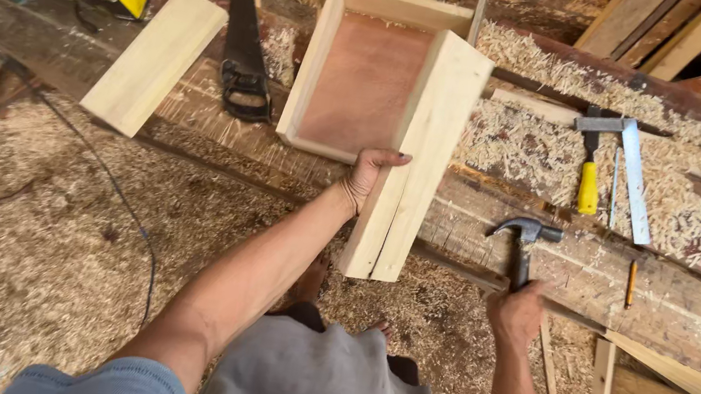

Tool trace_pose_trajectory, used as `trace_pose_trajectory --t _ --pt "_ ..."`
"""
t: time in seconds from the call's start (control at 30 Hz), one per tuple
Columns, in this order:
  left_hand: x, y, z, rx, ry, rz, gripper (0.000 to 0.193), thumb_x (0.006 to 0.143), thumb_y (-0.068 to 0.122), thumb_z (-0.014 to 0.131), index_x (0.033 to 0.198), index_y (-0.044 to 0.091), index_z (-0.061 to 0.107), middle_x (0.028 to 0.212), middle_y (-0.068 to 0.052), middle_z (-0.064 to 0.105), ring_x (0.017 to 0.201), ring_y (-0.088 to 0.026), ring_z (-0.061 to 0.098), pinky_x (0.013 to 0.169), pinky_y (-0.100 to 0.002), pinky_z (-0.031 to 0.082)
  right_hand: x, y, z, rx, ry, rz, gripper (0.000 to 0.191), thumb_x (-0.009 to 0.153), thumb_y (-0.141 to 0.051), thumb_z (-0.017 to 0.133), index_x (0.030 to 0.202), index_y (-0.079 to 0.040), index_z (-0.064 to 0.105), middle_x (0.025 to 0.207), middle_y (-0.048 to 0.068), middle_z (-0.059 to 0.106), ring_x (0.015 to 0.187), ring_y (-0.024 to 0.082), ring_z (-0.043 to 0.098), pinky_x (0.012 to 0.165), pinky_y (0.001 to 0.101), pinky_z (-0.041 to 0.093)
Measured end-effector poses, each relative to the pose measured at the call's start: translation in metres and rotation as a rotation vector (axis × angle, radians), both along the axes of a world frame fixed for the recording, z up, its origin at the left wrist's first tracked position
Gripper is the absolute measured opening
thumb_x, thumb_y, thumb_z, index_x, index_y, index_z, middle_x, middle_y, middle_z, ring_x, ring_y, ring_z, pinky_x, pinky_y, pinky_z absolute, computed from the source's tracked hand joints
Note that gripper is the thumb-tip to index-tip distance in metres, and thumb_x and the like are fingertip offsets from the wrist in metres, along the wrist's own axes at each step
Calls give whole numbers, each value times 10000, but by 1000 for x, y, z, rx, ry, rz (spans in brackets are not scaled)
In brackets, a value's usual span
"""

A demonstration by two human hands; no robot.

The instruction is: The person assembles a wooden drawer at a workbench. They position wood strips against the drawer box, hammer nails to attach the strips, flip and reorient the drawer to work on other sides, and press pieces into place while continuing to nail.

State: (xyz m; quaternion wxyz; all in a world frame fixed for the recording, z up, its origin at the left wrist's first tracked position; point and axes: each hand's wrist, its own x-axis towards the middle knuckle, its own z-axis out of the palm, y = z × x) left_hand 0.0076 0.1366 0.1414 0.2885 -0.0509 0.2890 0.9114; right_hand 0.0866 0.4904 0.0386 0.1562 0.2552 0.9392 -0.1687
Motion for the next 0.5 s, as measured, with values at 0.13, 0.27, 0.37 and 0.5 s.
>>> trace_pose_trajectory --t 0.13,0.27,0.37,0.5 --pt "-22 2 -1 48 -10 150 631 777 323 676 1236 -99 582 1008 -256 708 852 -312 701 721 -417 605 1 -13 4 -38 -31 -13 457 947 -228 673 1298 -55 438 920 210 673 715 299 630 622 442 542" --pt "-34 9 -15 -118 -75 308 467 767 286 717 1091 -25 589 898 -183 658 765 -273 652 666 -407 588 2 -23 13 -147 -125 -122 528 903 -97 657 1336 -28 364 927 207 672 677 270 671 564 433 595" --pt "-37 14 -34 -184 -147 399 387 733 271 729 1016 41 600 846 -135 616 713 -236 614 613 -388 565 0 -28 15 -153 -173 -153 464 951 -168 662 1307 -29 400 967 209 686 711 266 660 617 425 573" --pt "-42 24 -38 -426 -138 684 591 836 285 778 1271 -89 634 1117 -248 574 908 -309 584 708 -436 475 5 -34 13 -291 -122 -233 402 944 -84 607 1291 -30 410 957 222 658 681 250 615 563 421 566"
